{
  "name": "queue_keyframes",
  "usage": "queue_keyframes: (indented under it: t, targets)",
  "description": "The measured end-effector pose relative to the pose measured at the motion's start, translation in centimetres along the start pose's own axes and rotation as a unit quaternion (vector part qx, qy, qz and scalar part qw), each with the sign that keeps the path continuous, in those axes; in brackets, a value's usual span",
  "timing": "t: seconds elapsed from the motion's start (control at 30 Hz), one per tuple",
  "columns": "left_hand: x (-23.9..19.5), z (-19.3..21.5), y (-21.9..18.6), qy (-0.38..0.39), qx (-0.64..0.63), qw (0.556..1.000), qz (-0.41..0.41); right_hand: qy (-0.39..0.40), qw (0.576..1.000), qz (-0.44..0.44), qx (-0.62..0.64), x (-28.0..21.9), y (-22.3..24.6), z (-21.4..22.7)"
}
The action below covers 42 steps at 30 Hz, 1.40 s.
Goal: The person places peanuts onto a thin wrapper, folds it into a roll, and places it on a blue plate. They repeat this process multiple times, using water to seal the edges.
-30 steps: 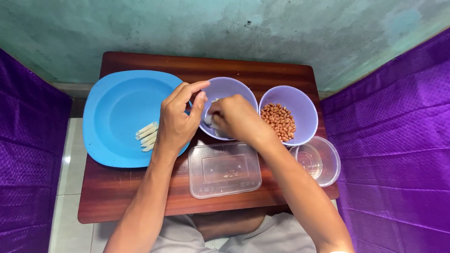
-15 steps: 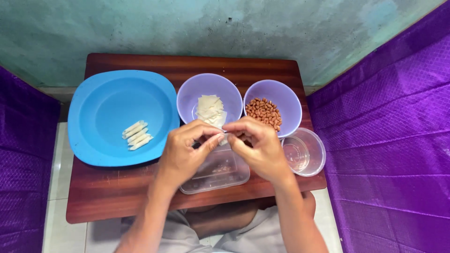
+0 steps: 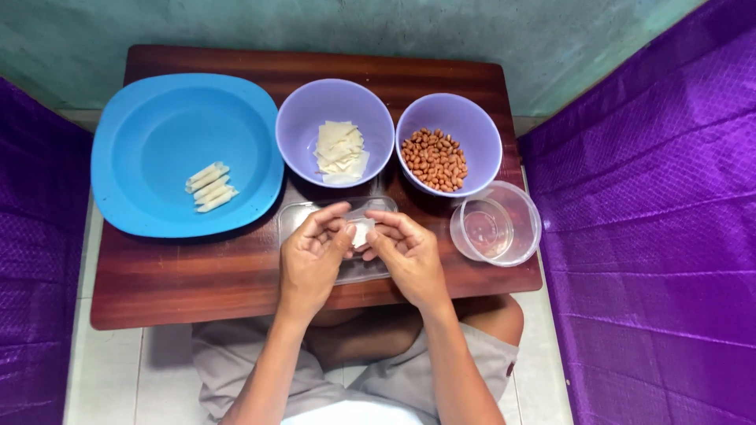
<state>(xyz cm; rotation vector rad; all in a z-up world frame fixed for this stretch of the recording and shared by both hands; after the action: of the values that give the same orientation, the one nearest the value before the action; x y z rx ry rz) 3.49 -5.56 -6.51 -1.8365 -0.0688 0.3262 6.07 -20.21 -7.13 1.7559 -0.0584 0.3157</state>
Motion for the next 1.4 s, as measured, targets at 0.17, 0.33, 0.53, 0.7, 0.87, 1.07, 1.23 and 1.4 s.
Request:
queue_keyframes:
  t: [0.17,0.33,0.53,0.7,0.87,1.07,1.23,1.4]
  targets:
    - [-0.3,0.4,0.4,0.007,0.043,0.999,-0.021,-0.003,0.999,0.039,-0.009,-0.5,0.3,-0.3]
    - [0.0,0.7,-0.7,0.018,0.079,0.996,-0.047,-0.003,0.994,0.081,-0.072,-0.2,0.6,-0.2]
    - [-0.3,0.6,-2.2,0.041,0.123,0.988,-0.081,0.024,0.979,0.158,-0.128,0.0,2.2,-1.0]
    - [-0.2,0.9,-1.8,0.057,0.062,0.995,-0.057,0.024,0.978,0.157,-0.133,0.0,2.3,-1.1]
    - [-0.2,0.8,-1.3,0.058,0.025,0.998,-0.029,0.02,0.974,0.17,-0.146,0.0,2.6,-1.2]
    - [-0.1,0.9,-1.2,0.055,0.007,0.998,-0.027,0.02,0.974,0.175,-0.142,0.0,2.4,-1.1]
    - [-0.3,0.8,-2.2,0.056,0.059,0.995,-0.053,0.022,0.978,0.165,-0.125,-0.1,2.2,-0.9]
    - [-0.4,0.8,-1.8,0.045,0.052,0.997,-0.038,0.015,0.983,0.155,-0.1,-0.4,2.1,-0.8]
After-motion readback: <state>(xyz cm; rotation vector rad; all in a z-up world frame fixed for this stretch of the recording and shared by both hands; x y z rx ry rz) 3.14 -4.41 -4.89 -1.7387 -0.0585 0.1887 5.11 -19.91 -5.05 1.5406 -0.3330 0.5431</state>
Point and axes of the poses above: each hand's wrist, its own x-axis towards the middle knuckle, its own z-axis out of the back of the hand, y = z × x, the point moved 2 cm from there along x, towards the middle knuckle, and after that the axes turned 12 degrees about z, right-handed, at the moved point
